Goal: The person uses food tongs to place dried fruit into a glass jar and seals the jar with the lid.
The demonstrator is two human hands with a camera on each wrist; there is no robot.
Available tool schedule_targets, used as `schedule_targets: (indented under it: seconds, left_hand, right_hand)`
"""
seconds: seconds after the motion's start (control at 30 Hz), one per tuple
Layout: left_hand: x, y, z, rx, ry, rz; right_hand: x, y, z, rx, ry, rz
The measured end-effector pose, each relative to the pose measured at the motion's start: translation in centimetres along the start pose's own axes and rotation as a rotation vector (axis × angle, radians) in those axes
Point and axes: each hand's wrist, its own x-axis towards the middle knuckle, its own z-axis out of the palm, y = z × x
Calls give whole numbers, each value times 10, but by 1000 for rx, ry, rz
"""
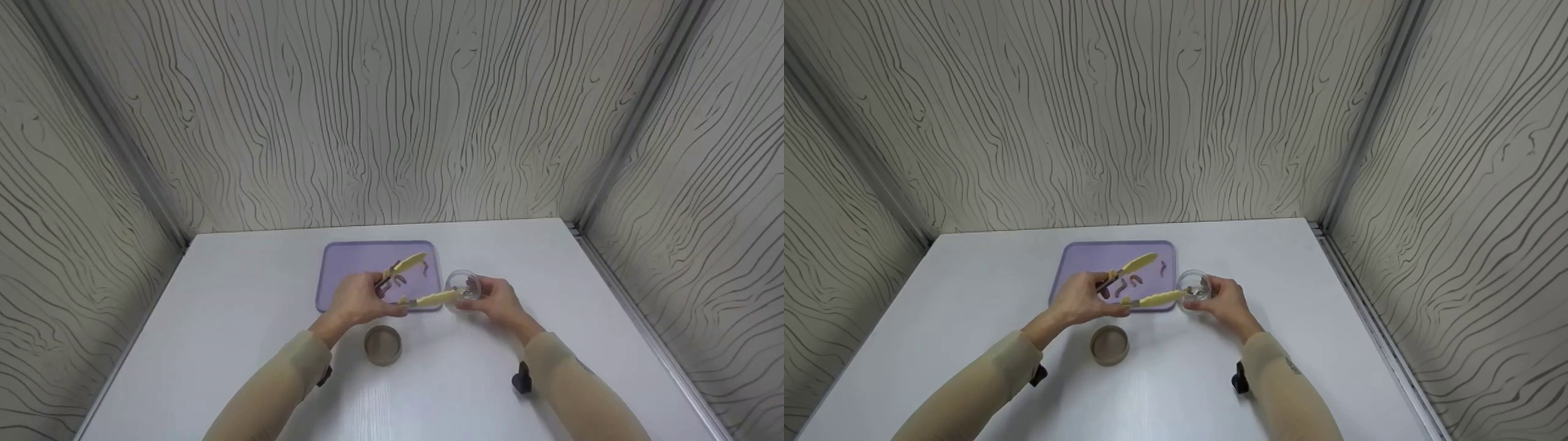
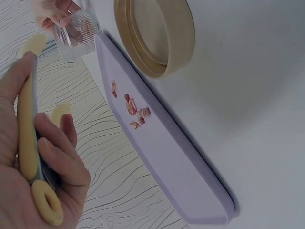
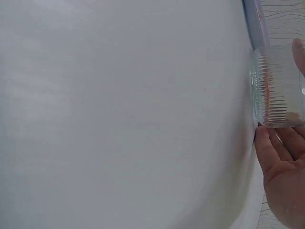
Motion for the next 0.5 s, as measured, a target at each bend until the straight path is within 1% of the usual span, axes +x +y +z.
schedule_targets:
  seconds: [0.27, 0.5]
  left_hand:
    - [-3, -8, -4, -18, 11, 4]
    - [-6, -16, -7, 9, 44, 6]
  right_hand:
    - [2, 1, 0, -13, -1, 4]
    - [1, 1, -1, -12, 1, -4]
